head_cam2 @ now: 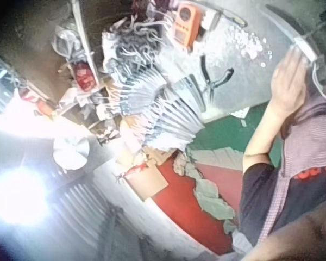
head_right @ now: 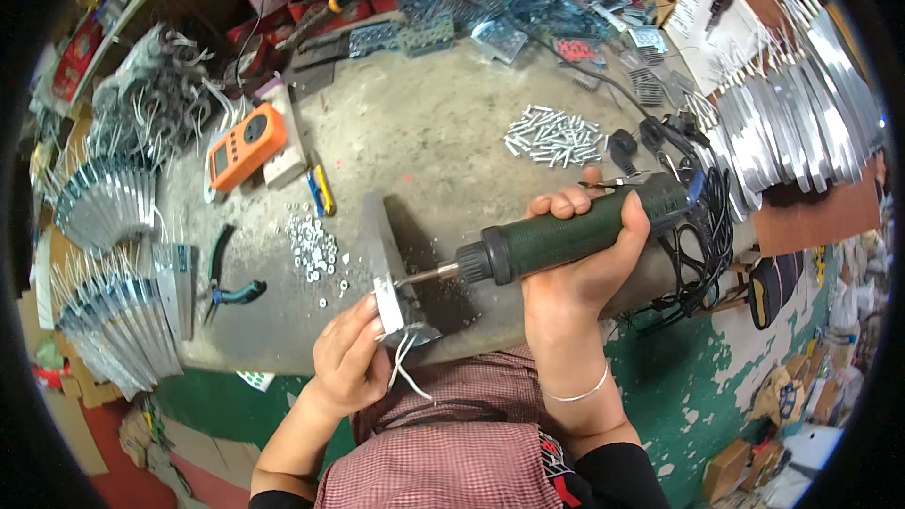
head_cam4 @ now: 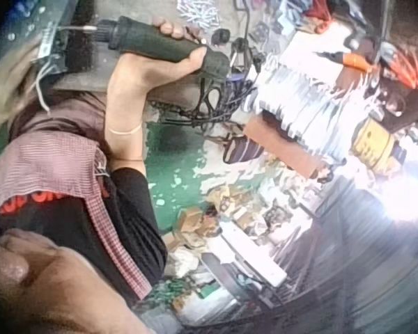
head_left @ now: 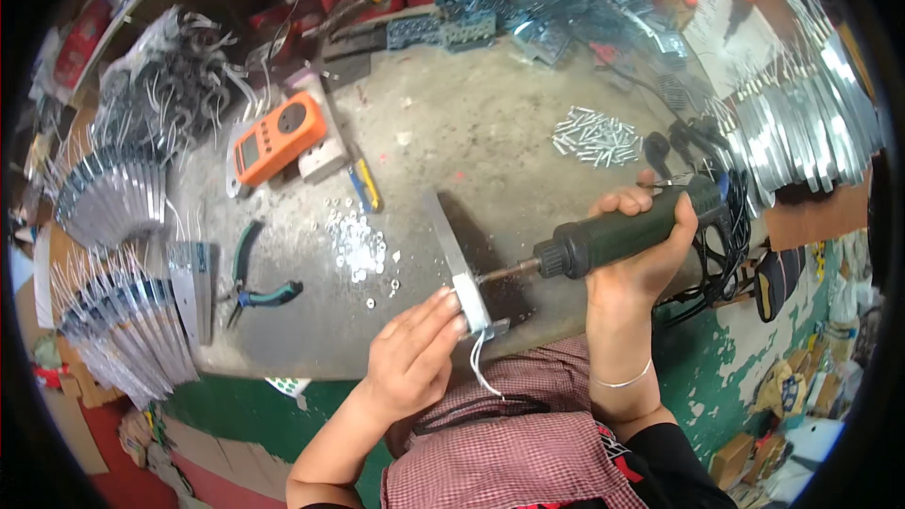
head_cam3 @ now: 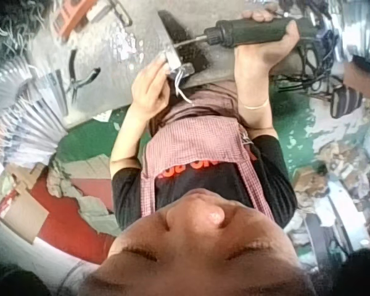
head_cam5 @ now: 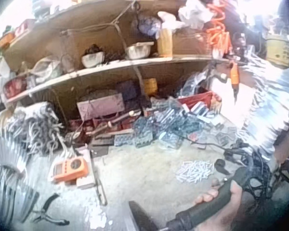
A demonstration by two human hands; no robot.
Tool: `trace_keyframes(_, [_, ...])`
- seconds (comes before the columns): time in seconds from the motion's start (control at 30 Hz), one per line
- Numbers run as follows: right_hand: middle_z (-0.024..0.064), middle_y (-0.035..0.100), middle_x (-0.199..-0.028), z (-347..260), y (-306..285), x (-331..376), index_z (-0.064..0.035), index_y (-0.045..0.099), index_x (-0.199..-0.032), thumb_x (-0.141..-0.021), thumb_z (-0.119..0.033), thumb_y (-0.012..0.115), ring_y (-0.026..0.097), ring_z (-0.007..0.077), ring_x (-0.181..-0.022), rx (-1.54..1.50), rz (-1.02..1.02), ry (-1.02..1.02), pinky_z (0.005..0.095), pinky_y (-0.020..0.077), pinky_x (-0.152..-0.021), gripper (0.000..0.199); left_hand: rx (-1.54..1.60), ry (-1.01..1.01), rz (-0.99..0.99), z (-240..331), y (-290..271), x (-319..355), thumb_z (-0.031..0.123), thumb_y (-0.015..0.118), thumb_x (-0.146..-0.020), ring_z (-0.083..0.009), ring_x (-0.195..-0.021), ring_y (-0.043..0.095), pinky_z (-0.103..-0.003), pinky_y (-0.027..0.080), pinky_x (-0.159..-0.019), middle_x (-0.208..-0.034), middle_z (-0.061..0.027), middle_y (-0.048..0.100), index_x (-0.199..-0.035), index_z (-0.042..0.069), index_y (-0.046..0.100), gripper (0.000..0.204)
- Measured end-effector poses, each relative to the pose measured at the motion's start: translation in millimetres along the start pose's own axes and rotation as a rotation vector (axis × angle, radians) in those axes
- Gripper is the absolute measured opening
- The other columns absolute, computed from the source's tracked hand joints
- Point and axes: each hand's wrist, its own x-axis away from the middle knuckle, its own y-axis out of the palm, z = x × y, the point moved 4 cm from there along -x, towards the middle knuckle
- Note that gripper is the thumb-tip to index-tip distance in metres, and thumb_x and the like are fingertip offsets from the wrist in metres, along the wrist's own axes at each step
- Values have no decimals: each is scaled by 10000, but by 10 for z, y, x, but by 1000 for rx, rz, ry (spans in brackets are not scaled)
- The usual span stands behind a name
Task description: The person assembles metal fixtures by positioning metal components together and securing them with screws using an electric screwdriver.
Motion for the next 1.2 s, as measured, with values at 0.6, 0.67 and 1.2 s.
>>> trace_keyframes(0.6, [8,448,-728,30,-169,27,-21,461,-986,-884,-326,436,468,117,-685,170,-124,-46,275,438,-736,322,-481,-449,-187,-347,-460,77,21,684,-630,-266,-707,539,-336,448,-605,-755,-91,549,-827,39,606,212])
trace_keyframes(0.67, [10,446,-731,21,-169,29,-21,457,-985,-884,-324,438,468,118,-686,150,-127,-42,276,438,-739,320,-487,-397,-232,-354,-426,60,21,683,-629,-267,-692,536,-344,447,-599,-742,-90,545,-825,39,610,210])
trace_keyframes(1.2, [9,429,-724,77,-173,-2,-40,447,-948,-857,-355,466,451,118,-668,130,-72,-34,287,433,-711,328,509,-679,355,-100,32,-87,-62,643,-720,-155,-717,577,-239,462,-628,-814,-93,613,-806,-27,611,99])
